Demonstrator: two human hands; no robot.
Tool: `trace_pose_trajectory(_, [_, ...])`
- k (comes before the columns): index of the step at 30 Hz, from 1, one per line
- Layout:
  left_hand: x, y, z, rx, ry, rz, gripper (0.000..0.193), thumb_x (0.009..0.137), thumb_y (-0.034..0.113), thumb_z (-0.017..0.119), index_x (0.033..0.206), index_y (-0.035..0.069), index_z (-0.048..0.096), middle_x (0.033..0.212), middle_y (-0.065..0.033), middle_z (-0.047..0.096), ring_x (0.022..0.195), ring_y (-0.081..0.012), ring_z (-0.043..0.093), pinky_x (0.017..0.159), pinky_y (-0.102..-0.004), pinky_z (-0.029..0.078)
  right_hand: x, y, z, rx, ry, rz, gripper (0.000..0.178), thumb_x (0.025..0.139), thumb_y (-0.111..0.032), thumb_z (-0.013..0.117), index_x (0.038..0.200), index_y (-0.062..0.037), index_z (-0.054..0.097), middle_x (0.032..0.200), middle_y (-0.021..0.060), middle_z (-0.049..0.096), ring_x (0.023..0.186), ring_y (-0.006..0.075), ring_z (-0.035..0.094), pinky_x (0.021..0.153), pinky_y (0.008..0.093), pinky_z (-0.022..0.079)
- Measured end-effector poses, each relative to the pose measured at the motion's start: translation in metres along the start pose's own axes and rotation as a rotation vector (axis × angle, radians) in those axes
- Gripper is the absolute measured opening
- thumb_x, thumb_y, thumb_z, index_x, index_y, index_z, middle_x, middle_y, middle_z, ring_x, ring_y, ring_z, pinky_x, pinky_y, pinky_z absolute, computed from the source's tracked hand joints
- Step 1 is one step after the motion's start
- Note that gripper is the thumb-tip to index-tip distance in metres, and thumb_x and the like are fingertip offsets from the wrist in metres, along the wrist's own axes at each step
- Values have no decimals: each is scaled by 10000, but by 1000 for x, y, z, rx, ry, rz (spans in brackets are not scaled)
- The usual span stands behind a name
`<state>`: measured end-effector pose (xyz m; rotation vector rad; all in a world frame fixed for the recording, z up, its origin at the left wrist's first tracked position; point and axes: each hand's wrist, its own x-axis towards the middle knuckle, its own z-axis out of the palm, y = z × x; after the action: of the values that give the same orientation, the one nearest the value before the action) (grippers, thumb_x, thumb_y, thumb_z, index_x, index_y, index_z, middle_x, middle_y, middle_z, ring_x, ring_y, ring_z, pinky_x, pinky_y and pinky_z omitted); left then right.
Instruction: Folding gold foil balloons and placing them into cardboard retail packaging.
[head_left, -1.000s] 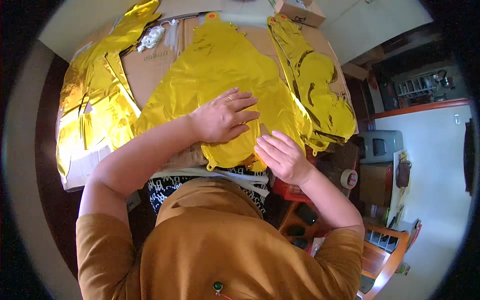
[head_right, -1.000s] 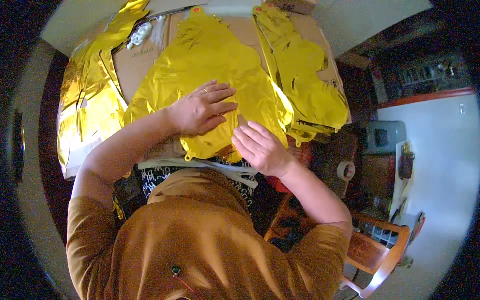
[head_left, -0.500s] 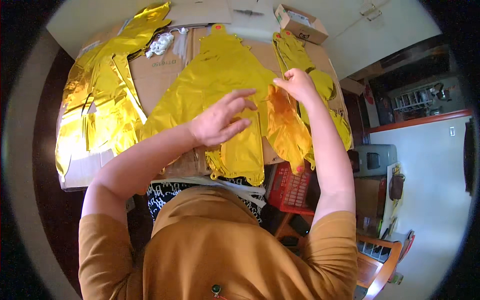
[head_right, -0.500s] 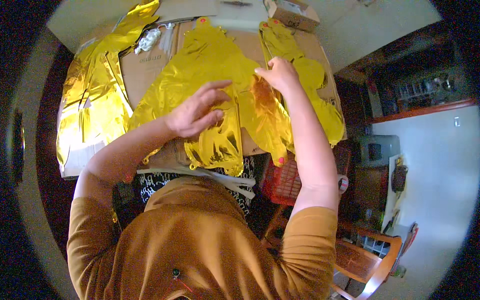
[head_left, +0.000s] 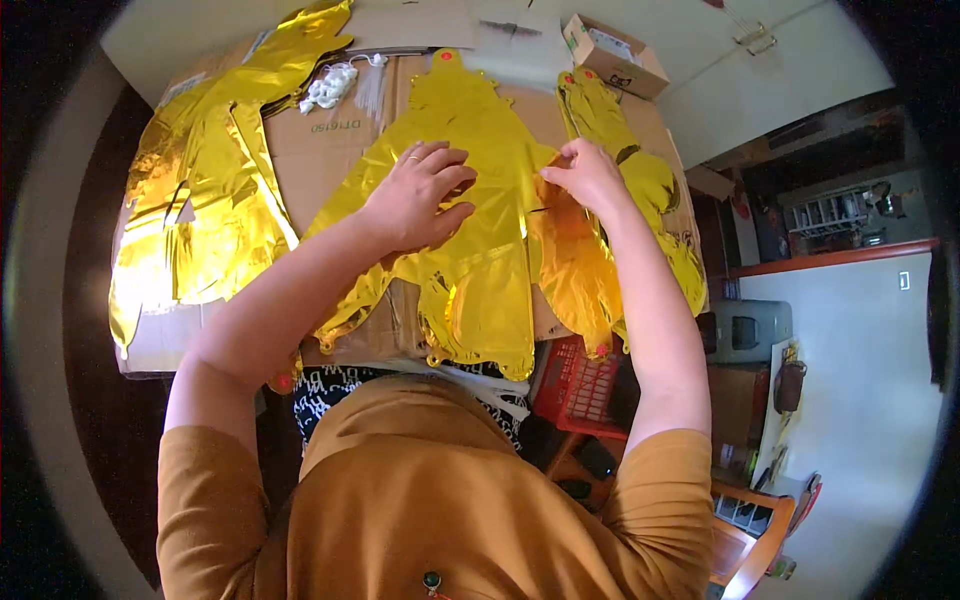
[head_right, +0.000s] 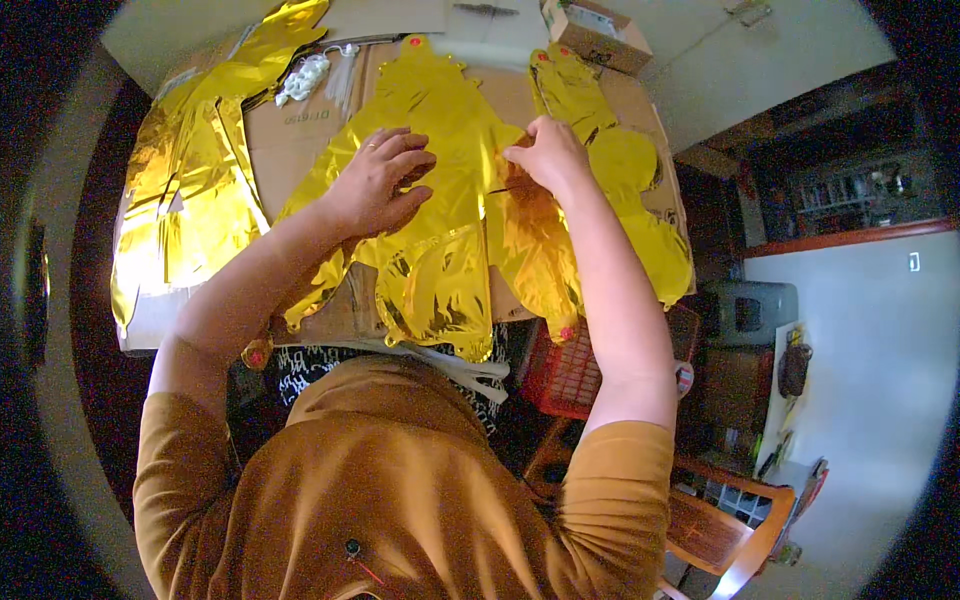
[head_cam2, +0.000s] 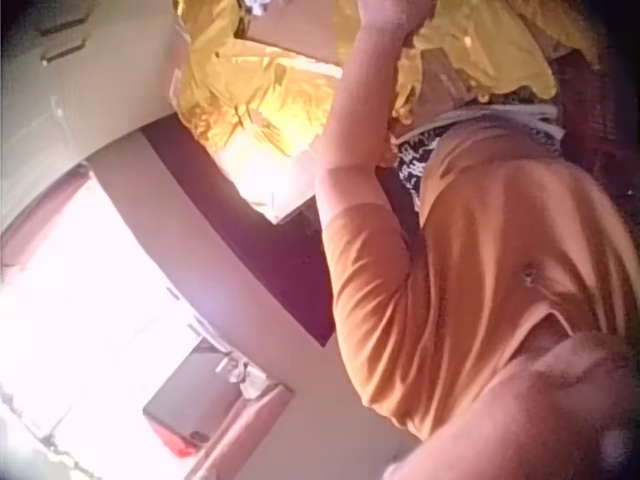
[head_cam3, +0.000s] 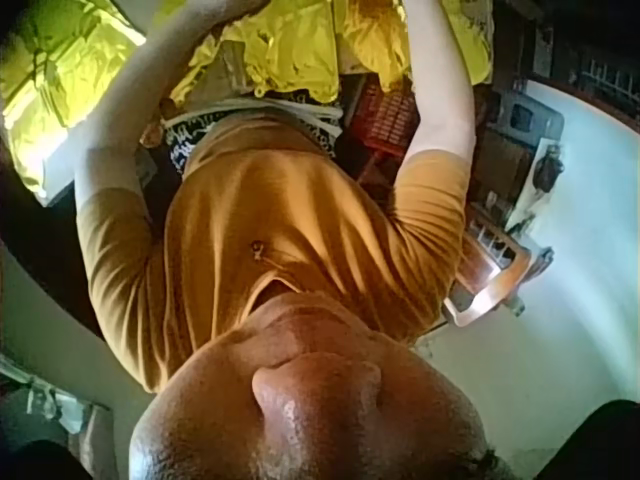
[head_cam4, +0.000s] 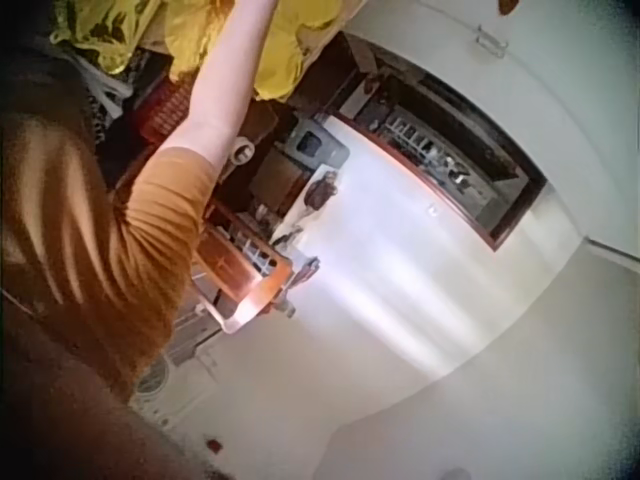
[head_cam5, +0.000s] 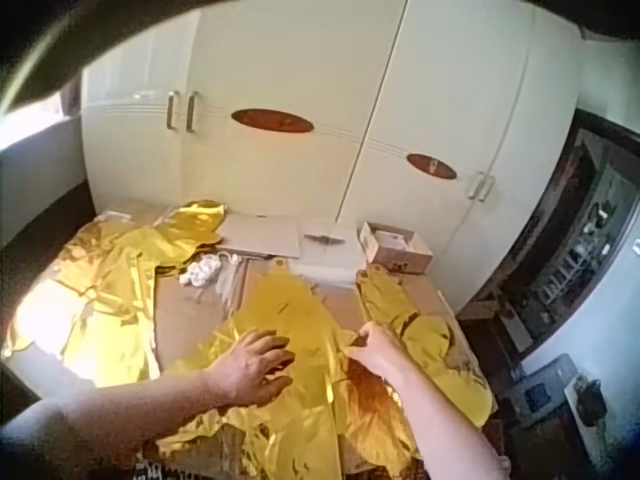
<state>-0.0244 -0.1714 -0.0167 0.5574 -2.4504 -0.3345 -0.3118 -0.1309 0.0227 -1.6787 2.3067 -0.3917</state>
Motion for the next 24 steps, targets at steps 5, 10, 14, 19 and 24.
trace_pose_trajectory(5, [0, -2, 3, -8, 0, 9, 411, 841, 259, 730, 1184, 48, 646, 1303, -176, 580, 1266, -405, 493, 1076, -512, 403, 13, 11, 3, 14, -95, 44, 417, 774, -349, 805, 1046, -50, 703, 1078, 193, 706, 1036, 333, 673, 904, 426, 518])
trace_pose_trajectory(10, [-3, -4, 4, -3, 12, 7, 412, 846, 261, 730, 1187, 45, 645, 1306, -172, 581, 1270, -407, 491, 1083, -514, 400, -21, -33, -18, -58, 111, 1, 258, 818, -302, 763, 918, -69, 714, 959, 150, 734, 897, 323, 699, 804, 423, 530])
trace_pose_trajectory(14, [-4, -2, 2, 8, 13, -9, 416, 846, 263, 731, 1189, 45, 646, 1312, -173, 580, 1279, -411, 488, 1091, -515, 394, -34, -56, -7, 317, 92, -139, 247, 862, -288, 745, 932, -52, 727, 923, 132, 744, 814, 247, 711, 760, 344, 539])
trace_pose_trajectory(19, [-1, 0, 2, -7, 24, 12, 416, 841, 259, 733, 1186, 44, 649, 1315, -178, 581, 1275, -416, 493, 1090, -519, 396, -28, -52, 26, 816, -205, -295, 264, 1006, -188, 622, 1129, 36, 687, 1051, 82, 730, 947, 137, 668, 892, 270, 515])
trace_pose_trajectory(24, [-3, 0, 3, 6, 36, -7, 419, 836, 258, 737, 1186, 44, 649, 1310, -182, 585, 1267, -416, 502, 1084, -521, 403, -25, -14, 18, 508, 120, -482, 275, 975, -67, 571, 1219, 10, 673, 1155, 128, 726, 1090, 219, 682, 996, 315, 501])
